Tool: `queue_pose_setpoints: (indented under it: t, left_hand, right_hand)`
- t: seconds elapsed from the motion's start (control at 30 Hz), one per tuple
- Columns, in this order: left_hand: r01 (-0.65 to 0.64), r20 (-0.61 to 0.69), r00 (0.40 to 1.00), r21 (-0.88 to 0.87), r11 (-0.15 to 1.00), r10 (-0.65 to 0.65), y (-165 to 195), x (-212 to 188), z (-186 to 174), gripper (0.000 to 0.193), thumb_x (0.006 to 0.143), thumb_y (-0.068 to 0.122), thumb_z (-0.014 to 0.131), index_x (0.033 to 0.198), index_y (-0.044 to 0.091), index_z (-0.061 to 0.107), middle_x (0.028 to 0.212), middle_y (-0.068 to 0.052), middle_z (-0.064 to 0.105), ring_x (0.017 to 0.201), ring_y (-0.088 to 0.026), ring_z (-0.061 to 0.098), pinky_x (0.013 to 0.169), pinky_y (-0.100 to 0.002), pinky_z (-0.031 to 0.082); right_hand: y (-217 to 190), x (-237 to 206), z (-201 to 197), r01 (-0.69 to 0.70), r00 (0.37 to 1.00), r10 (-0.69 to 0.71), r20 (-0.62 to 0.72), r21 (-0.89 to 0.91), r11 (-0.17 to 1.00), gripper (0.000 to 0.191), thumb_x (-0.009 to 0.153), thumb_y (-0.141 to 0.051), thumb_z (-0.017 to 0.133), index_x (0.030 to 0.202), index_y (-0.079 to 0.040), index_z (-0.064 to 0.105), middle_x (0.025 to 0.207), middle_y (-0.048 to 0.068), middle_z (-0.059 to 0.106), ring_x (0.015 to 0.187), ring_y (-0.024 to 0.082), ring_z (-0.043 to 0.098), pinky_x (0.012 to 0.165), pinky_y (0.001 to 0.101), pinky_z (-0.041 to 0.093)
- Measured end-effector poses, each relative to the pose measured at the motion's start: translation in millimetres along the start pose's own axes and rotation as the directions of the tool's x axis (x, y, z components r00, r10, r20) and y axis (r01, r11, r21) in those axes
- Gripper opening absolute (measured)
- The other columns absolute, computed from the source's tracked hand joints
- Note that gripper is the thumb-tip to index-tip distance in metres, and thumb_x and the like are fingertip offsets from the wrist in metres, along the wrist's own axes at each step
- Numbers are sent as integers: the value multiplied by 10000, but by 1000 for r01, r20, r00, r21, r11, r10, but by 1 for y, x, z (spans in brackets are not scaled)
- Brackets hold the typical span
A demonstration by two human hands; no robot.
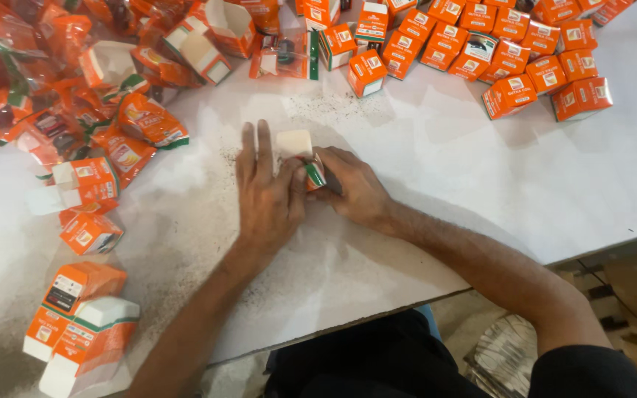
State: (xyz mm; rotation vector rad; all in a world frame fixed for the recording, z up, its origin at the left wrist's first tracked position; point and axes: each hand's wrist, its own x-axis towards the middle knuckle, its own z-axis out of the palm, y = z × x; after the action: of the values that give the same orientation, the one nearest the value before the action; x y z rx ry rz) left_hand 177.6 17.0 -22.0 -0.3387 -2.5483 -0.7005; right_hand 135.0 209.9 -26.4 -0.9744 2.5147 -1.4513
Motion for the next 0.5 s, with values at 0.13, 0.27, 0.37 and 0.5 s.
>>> queue_pose_setpoints:
  t: [0.13, 0.27, 0.37, 0.5]
  left_hand:
    - [-36, 56, 998, 113, 993, 30, -1, 10, 5, 194, 977, 182, 661, 1017, 24, 766, 1541, -313, 401, 1475, -504, 266, 1092, -699, 265]
    - [-21, -110, 994, -120, 993, 7, 8, 3, 2, 185, 1000, 127, 696, 1150, 29, 651, 1483, -229, 499, 1477, -420, 388, 1196, -545, 398]
    - [130, -70, 979, -508, 851, -191, 12, -1, 1, 518, 930, 121, 750, 1350, 36, 458, 1283, -201, 567, 1265, -353, 544, 1036, -452, 490]
    - [386, 169, 909, -689, 614, -382, 6, 5, 10, 739, 856, 23, 704, 1476, 30, 302, 1075, -133, 634, 953, -219, 670, 800, -331, 571]
  right_hand:
    - [6, 0, 6, 86, 993, -95, -71, -124, 989, 713, 803, -164, 867, 1391, 15, 506, 1329, 237, 595, 1209, 447, 582, 986, 486, 511]
    - [12, 0, 7, 107, 991, -116, -62, -129, 986, 705, 810, -133, 844, 1409, 6, 501, 1330, 222, 609, 1215, 435, 594, 991, 480, 523]
    - [13, -1, 6, 108, 992, -116, -48, -147, 983, 705, 822, -91, 820, 1440, -1, 491, 1346, 222, 612, 1222, 436, 595, 999, 479, 525]
    - [9, -2, 5, 113, 992, -119, -49, -118, 987, 782, 809, -52, 811, 1495, -11, 438, 1361, 223, 602, 1215, 443, 587, 999, 481, 515]
